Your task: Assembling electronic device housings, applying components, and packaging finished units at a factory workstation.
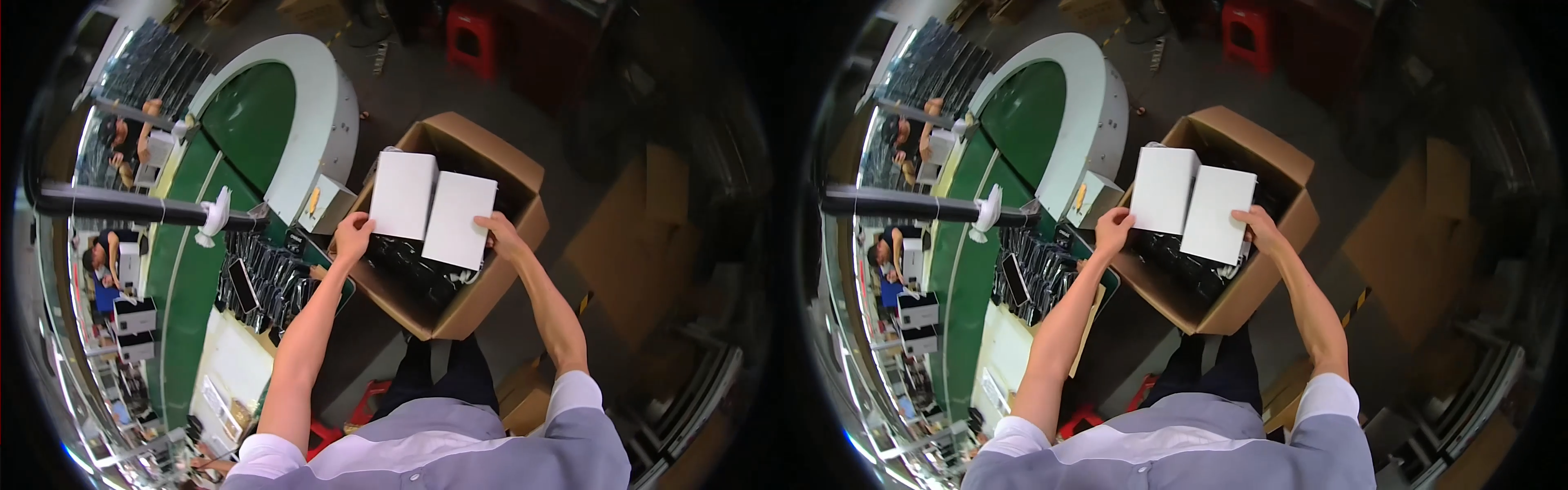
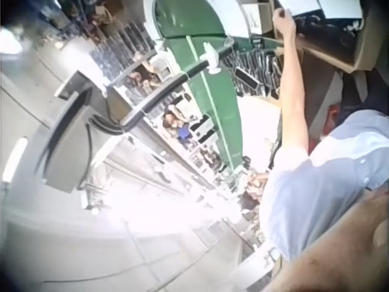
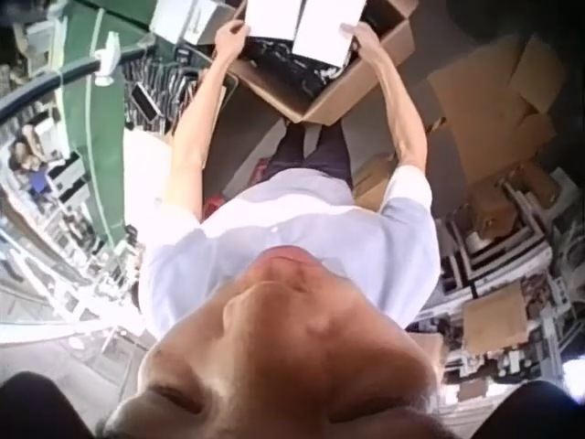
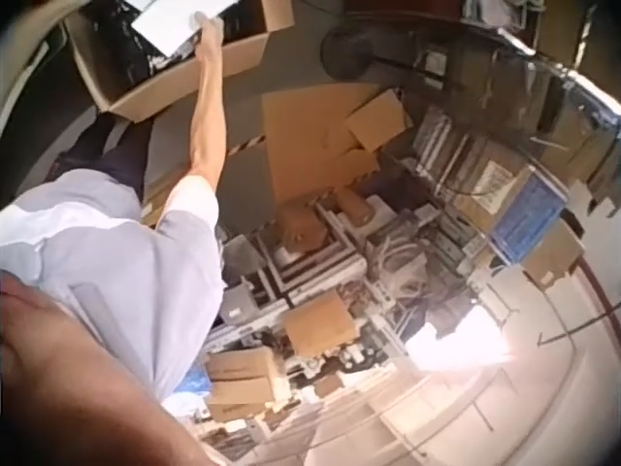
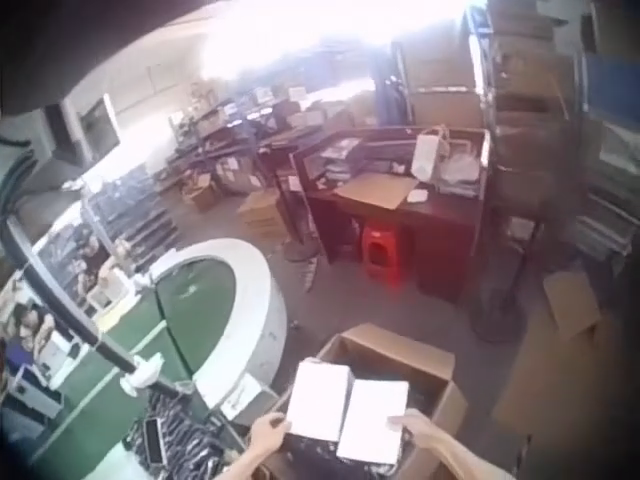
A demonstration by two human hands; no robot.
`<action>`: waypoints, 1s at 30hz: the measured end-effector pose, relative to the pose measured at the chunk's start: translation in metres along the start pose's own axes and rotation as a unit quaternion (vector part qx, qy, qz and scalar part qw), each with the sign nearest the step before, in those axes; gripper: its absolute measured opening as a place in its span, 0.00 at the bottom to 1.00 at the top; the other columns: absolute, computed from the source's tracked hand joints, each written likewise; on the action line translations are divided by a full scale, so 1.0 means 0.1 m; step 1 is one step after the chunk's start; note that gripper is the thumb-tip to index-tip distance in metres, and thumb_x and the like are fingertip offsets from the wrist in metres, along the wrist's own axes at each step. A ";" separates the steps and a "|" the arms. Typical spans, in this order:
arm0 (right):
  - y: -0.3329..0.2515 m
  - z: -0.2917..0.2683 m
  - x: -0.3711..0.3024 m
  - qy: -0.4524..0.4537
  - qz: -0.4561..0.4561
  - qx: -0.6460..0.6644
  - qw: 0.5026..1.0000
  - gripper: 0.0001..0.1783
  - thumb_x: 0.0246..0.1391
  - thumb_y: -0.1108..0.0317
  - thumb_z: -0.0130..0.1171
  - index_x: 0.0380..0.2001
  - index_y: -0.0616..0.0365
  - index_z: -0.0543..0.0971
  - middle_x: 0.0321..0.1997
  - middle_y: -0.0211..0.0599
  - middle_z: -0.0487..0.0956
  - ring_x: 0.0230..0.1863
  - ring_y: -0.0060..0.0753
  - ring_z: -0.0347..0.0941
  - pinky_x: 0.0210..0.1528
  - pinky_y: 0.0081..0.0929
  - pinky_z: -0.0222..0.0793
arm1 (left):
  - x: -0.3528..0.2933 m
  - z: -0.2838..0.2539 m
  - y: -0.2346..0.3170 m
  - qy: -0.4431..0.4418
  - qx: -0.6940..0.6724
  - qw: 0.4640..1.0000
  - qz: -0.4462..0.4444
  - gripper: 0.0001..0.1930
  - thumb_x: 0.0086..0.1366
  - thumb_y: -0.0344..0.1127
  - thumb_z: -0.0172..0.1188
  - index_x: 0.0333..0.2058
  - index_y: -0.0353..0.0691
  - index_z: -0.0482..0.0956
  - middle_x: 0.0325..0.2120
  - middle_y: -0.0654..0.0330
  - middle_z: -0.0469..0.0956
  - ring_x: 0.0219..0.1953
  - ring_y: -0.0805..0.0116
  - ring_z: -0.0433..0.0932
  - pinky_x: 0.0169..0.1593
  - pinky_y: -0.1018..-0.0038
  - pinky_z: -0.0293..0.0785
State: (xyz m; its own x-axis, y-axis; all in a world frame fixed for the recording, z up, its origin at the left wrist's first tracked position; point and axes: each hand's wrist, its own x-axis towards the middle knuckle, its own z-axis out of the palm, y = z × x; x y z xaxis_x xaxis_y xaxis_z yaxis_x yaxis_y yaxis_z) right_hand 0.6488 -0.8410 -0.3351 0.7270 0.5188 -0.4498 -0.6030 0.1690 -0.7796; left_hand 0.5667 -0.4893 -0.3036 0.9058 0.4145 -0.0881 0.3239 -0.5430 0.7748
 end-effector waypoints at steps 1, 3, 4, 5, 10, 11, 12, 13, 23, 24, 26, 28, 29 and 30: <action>0.02 -0.05 0.05 -0.018 0.022 -0.005 1.000 0.12 0.59 0.58 0.60 0.34 0.56 0.81 0.20 0.20 0.74 0.14 0.13 0.60 0.16 0.18 0.48 | -0.10 -0.05 -0.05 0.004 0.005 1.000 0.003 0.13 0.61 0.33 0.66 0.43 0.33 0.81 0.31 0.58 0.83 0.36 0.69 0.81 0.43 0.72 0.76; 0.09 -0.06 0.05 -0.030 0.027 -0.024 0.999 0.13 0.61 0.58 0.59 0.33 0.56 0.81 0.20 0.20 0.73 0.15 0.13 0.59 0.17 0.18 0.48 | -0.44 -0.17 0.00 -0.010 -0.014 0.999 -0.035 0.15 0.60 0.29 0.66 0.46 0.34 0.80 0.35 0.58 0.82 0.39 0.69 0.81 0.46 0.72 0.76; 0.05 0.07 0.02 -0.022 0.016 -0.053 0.998 0.14 0.62 0.57 0.58 0.32 0.56 0.82 0.19 0.20 0.71 0.15 0.13 0.58 0.17 0.18 0.47 | -0.65 -0.28 0.00 -0.012 -0.048 0.998 -0.033 0.16 0.61 0.29 0.66 0.47 0.33 0.79 0.39 0.57 0.82 0.41 0.68 0.80 0.48 0.72 0.76; 0.08 0.03 -0.02 -0.013 0.016 -0.061 0.998 0.15 0.62 0.57 0.59 0.32 0.58 0.82 0.20 0.20 0.72 0.16 0.13 0.60 0.18 0.19 0.50 | -0.81 -0.27 0.00 -0.036 -0.032 0.999 -0.019 0.17 0.61 0.28 0.66 0.49 0.32 0.78 0.40 0.57 0.81 0.43 0.68 0.79 0.49 0.72 0.75; 0.38 0.08 -0.07 0.146 -0.073 -0.166 0.973 0.21 0.54 0.52 0.66 0.27 0.62 0.83 0.25 0.33 0.81 0.29 0.23 0.75 0.34 0.32 0.71 | -1.52 -0.46 0.08 -0.105 -0.095 0.985 -0.102 0.18 0.65 0.27 0.62 0.53 0.33 0.76 0.47 0.58 0.80 0.47 0.69 0.78 0.55 0.73 0.73; 0.41 0.21 -0.19 0.213 -0.114 -0.154 0.958 0.19 0.53 0.53 0.65 0.30 0.62 0.84 0.28 0.40 0.83 0.32 0.29 0.78 0.36 0.35 0.73 | -1.65 -0.48 0.16 -0.112 -0.100 0.983 -0.107 0.18 0.65 0.27 0.62 0.54 0.33 0.76 0.47 0.57 0.80 0.47 0.68 0.78 0.55 0.73 0.73; 0.49 0.22 -0.28 0.276 -0.154 -0.168 0.934 0.17 0.52 0.56 0.64 0.32 0.61 0.83 0.32 0.47 0.84 0.35 0.39 0.81 0.38 0.38 0.74 | -1.76 -0.52 0.35 -0.127 -0.104 0.980 -0.110 0.18 0.66 0.27 0.61 0.54 0.32 0.75 0.48 0.56 0.80 0.48 0.68 0.78 0.55 0.73 0.73; 0.60 0.25 -0.38 0.355 -0.193 -0.166 0.900 0.18 0.54 0.54 0.63 0.32 0.60 0.83 0.31 0.46 0.83 0.34 0.42 0.81 0.39 0.40 0.74 | -1.82 -0.53 0.45 -0.143 -0.097 0.981 -0.092 0.18 0.66 0.28 0.61 0.55 0.32 0.75 0.48 0.55 0.79 0.48 0.68 0.78 0.55 0.73 0.73; 3.65 0.86 -4.14 0.635 0.010 0.053 0.771 0.15 0.58 0.56 0.60 0.27 0.57 0.82 0.25 0.30 0.82 0.25 0.24 0.77 0.29 0.27 0.74 | -2.43 0.39 0.63 -0.522 -0.060 0.827 0.201 0.15 0.67 0.24 0.58 0.51 0.28 0.75 0.43 0.56 0.80 0.45 0.69 0.79 0.52 0.75 0.74; 4.04 1.13 -4.64 0.672 0.003 0.126 0.730 0.13 0.58 0.58 0.61 0.27 0.56 0.81 0.23 0.29 0.80 0.22 0.22 0.74 0.25 0.24 0.72 | -2.60 0.48 0.70 -0.565 -0.077 0.799 0.192 0.14 0.68 0.24 0.58 0.50 0.27 0.76 0.41 0.57 0.81 0.43 0.70 0.80 0.50 0.75 0.75; 4.78 1.67 -5.57 0.733 0.012 0.286 0.617 0.10 0.58 0.62 0.61 0.25 0.55 0.80 0.21 0.29 0.77 0.19 0.22 0.72 0.19 0.24 0.66 | -3.02 0.61 0.86 -0.616 -0.072 0.757 0.208 0.13 0.68 0.25 0.59 0.50 0.28 0.76 0.42 0.56 0.81 0.44 0.71 0.80 0.50 0.76 0.75; 5.24 2.23 -6.31 0.799 0.021 0.348 0.490 0.08 0.58 0.64 0.59 0.27 0.55 0.79 0.21 0.28 0.76 0.18 0.21 0.71 0.18 0.20 0.64 | -3.45 0.76 0.97 -0.656 -0.076 0.716 0.225 0.13 0.68 0.26 0.61 0.49 0.27 0.77 0.42 0.56 0.81 0.43 0.72 0.80 0.49 0.76 0.75; 5.35 2.47 -6.59 0.818 0.025 0.372 0.438 0.07 0.58 0.65 0.58 0.28 0.55 0.78 0.22 0.28 0.77 0.19 0.21 0.71 0.19 0.20 0.65 | -3.70 0.82 1.07 -0.686 -0.070 0.695 0.205 0.13 0.68 0.27 0.61 0.49 0.28 0.77 0.42 0.56 0.81 0.43 0.71 0.80 0.50 0.76 0.76; 5.40 2.67 -6.81 0.826 0.019 0.401 0.396 0.08 0.59 0.64 0.58 0.29 0.55 0.78 0.24 0.29 0.77 0.21 0.21 0.71 0.20 0.21 0.66 | -3.97 0.87 1.15 -0.712 -0.064 0.674 0.184 0.13 0.68 0.27 0.61 0.49 0.28 0.77 0.42 0.56 0.81 0.43 0.70 0.80 0.50 0.75 0.76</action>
State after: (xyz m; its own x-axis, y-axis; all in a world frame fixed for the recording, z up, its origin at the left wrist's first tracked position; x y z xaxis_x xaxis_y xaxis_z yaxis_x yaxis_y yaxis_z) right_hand -0.2599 -0.8791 -0.3337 -0.4638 -0.6107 -0.6418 -0.0533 0.7424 -0.6679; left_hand 0.2685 -0.7797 -0.2338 0.2909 -0.9026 -0.3172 0.0623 -0.3130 0.9477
